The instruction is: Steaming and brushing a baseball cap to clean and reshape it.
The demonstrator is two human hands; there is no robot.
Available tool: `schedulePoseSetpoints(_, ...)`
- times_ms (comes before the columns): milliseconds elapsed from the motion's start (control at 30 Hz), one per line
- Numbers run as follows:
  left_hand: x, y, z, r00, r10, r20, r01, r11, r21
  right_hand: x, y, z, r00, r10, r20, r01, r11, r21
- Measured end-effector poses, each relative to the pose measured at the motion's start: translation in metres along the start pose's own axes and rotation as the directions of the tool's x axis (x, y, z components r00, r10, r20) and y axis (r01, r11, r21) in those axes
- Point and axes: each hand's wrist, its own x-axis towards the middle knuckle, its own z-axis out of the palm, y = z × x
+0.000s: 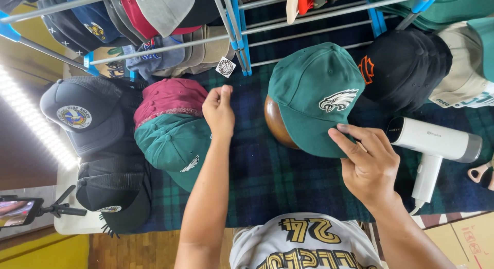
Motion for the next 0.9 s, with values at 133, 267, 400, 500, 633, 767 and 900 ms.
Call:
schedulePoseSetpoints(133,0.035,-0.020,-0.011,0.993,-0.044,0.113,0.008,0.952,0.305,0.002,-0.014,0.008,0.994,-0.107,0.002,0.107,0.994,-0.024)
schedulePoseSetpoints(267,0.036,0.019,-0.020,0.927,-0.109,0.359,-0.159,0.752,0.640,-0.019,-0.020,0.019,0.966,-0.235,0.107,0.245,0.965,-0.089)
schedulePoseSetpoints(400,0.047,0.006,-0.024,0.908,-0.119,0.401,-0.232,0.655,0.720,-0.016,-0.041,0.014,0.956,-0.223,0.191,0.239,0.969,-0.062)
schedulePoseSetpoints(500,0.055,-0.049,-0.029,0.904,0.256,0.344,-0.426,0.620,0.659,-0.048,-0.030,0.023,0.943,-0.217,0.252,0.248,0.964,-0.099)
schedulePoseSetpoints(633,0.021,0.018,-0.033,0.898,0.041,0.438,-0.311,0.761,0.569,-0.088,-0.007,0.048,0.954,-0.175,0.242,0.193,0.980,-0.052)
schedulePoseSetpoints(767,-0.003,0.015,-0.022,0.794,0.410,0.449,-0.572,0.754,0.323,-0.098,0.002,0.058,0.972,-0.209,0.107,0.209,0.978,0.017)
schedulePoseSetpoints(900,-0.016,0.023,-0.010,0.747,0.366,0.556,-0.372,0.922,-0.106,-0.103,0.035,0.047,0.998,0.004,0.056,-0.012,0.989,0.150)
